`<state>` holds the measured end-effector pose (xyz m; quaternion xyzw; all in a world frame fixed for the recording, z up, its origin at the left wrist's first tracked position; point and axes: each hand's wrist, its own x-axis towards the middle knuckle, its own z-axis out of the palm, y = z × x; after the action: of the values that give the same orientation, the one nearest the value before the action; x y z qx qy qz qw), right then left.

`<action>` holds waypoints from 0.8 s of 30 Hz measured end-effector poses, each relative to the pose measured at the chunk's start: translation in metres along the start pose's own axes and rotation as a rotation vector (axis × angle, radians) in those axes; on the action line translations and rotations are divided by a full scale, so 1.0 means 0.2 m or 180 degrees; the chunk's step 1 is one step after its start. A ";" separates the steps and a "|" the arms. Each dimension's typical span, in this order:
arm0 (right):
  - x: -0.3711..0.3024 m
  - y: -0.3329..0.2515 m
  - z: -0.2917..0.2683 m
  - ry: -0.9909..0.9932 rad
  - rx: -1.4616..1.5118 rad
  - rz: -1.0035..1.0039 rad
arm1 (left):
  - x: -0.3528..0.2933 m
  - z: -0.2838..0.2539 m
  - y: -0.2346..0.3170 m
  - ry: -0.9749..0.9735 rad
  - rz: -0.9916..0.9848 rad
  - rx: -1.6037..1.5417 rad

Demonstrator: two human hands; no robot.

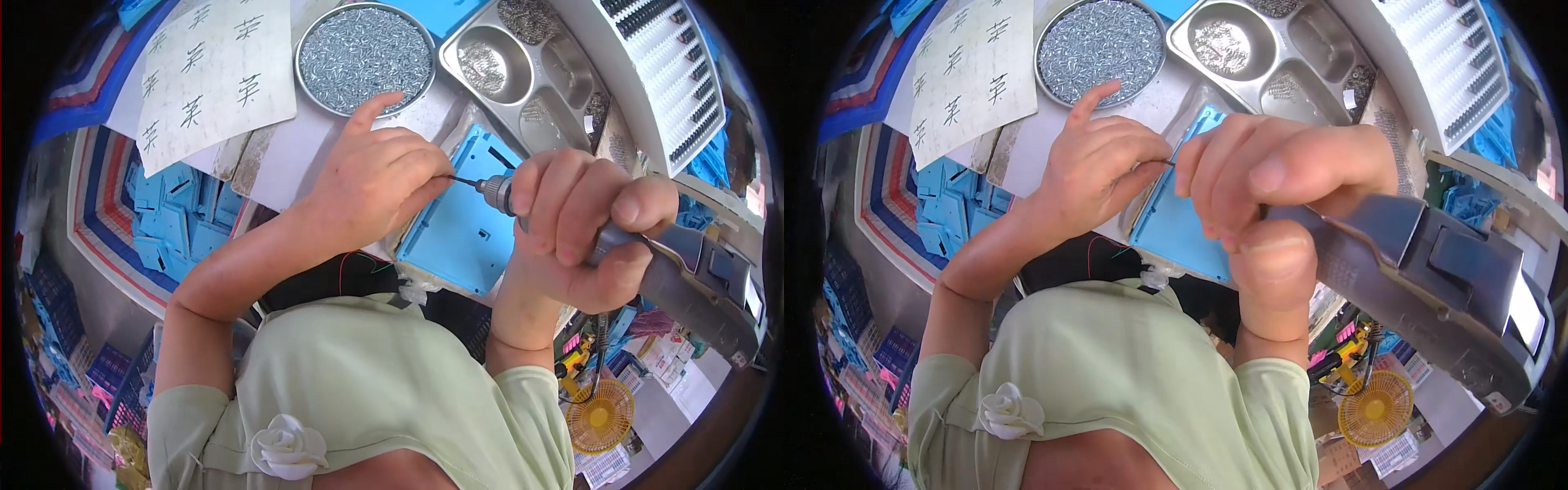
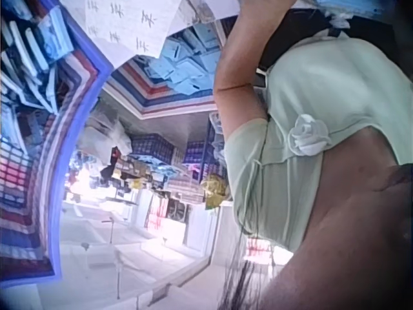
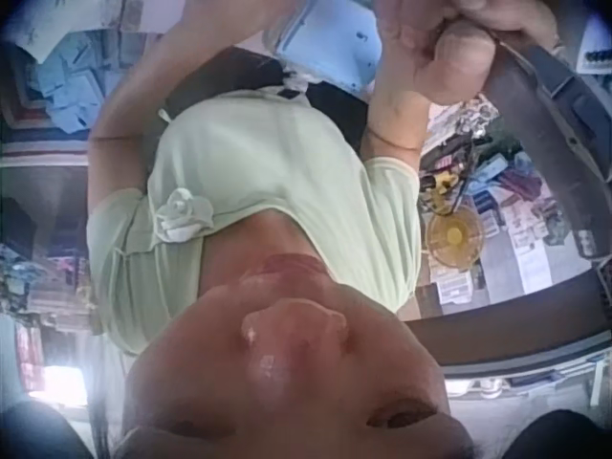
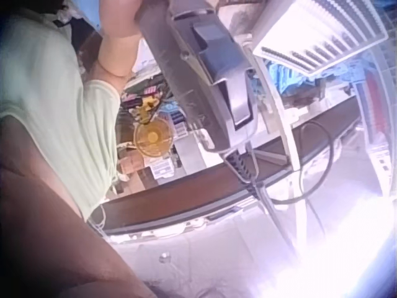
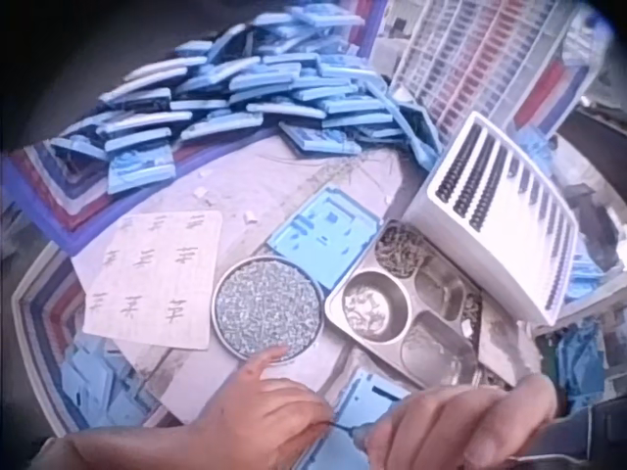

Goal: Soldering internal wiring and components into a blue plastic casing and then using an electric screwdriver to secure the device assembly.

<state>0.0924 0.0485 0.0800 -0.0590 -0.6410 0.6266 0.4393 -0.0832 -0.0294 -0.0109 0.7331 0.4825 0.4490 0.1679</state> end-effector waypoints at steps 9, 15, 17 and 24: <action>-0.10 -0.05 0.10 0.0554 0.0258 0.0205 | 0.12 -0.19 -0.22 0.0324 0.0041 0.0582; -0.19 -0.04 0.19 0.0625 0.0160 0.0594 | 0.14 -0.23 -0.30 -0.0313 -0.0847 0.1738; -0.21 -0.04 0.20 0.0620 0.0126 0.0708 | 0.13 -0.23 -0.31 -0.0071 -0.0680 0.1704; -0.23 0.05 0.20 0.0229 -0.0027 0.0510 | 0.12 -0.23 -0.35 0.0063 -0.0758 0.1706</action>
<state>0.0900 -0.0076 0.0560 -0.1344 -0.6207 0.6545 0.4103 -0.1573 0.0154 -0.0216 0.6851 0.6682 0.2898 0.0150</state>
